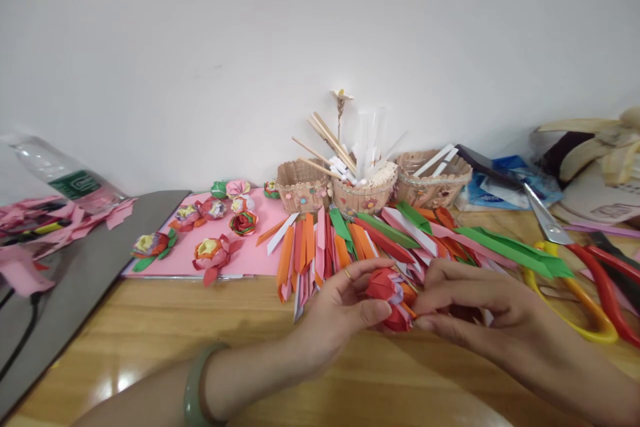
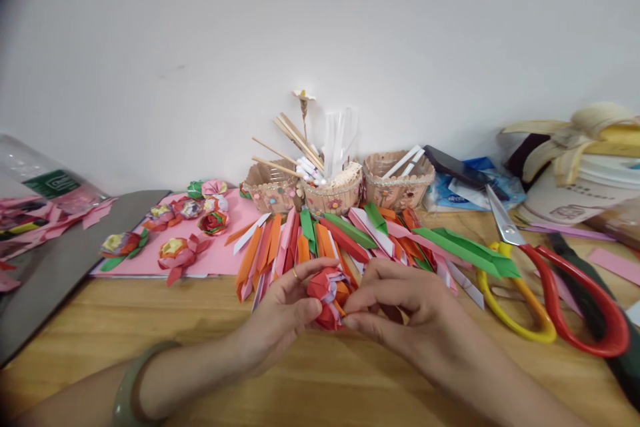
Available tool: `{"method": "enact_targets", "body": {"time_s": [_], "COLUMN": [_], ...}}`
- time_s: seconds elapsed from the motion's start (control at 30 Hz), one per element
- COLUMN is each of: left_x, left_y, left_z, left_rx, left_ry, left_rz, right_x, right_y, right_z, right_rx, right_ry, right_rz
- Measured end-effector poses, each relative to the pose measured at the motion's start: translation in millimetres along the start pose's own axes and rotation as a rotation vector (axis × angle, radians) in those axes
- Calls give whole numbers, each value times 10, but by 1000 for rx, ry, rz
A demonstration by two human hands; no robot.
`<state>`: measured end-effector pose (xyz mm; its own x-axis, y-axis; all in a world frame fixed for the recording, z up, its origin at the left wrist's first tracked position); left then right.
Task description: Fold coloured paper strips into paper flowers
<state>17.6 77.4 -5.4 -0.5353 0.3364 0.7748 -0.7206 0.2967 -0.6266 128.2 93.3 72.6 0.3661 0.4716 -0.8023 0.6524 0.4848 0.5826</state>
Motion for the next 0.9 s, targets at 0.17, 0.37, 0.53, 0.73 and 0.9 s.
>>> {"method": "enact_targets", "body": {"time_s": [0.17, 0.37, 0.53, 0.73, 0.9], "left_x": [4, -20, -14, -20, -21], "left_y": [-20, -27, -19, -29, -17], "left_z": [0, 1, 3, 5, 8], "left_rx": [-26, -49, -33, -39, -36], "left_ry": [-7, 7, 6, 9, -5], "left_rz": [-13, -10, -33, -20, 1], "right_x": [-76, 68, 161, 167, 95], "right_y": [-5, -14, -30, -45, -62], "right_z": [32, 24, 28, -11, -10], "right_rx": [10, 26, 49, 21, -51], "right_ry": [80, -106, -171, -200, -159], "right_rz": [44, -136, -167, -161, -109]}}
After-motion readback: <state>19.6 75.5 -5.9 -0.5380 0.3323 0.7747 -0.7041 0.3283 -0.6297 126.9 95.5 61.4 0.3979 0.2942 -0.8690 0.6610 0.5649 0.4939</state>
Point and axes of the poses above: each hand's wrist, its own z-axis away from the middle knuckle, its own y-axis out of the back of the hand, x = y × z, the point moved 8 cm from there along -z, towards the middle knuckle, and after that the axes turned 8 degrees about -x, right-handed, at the moved point
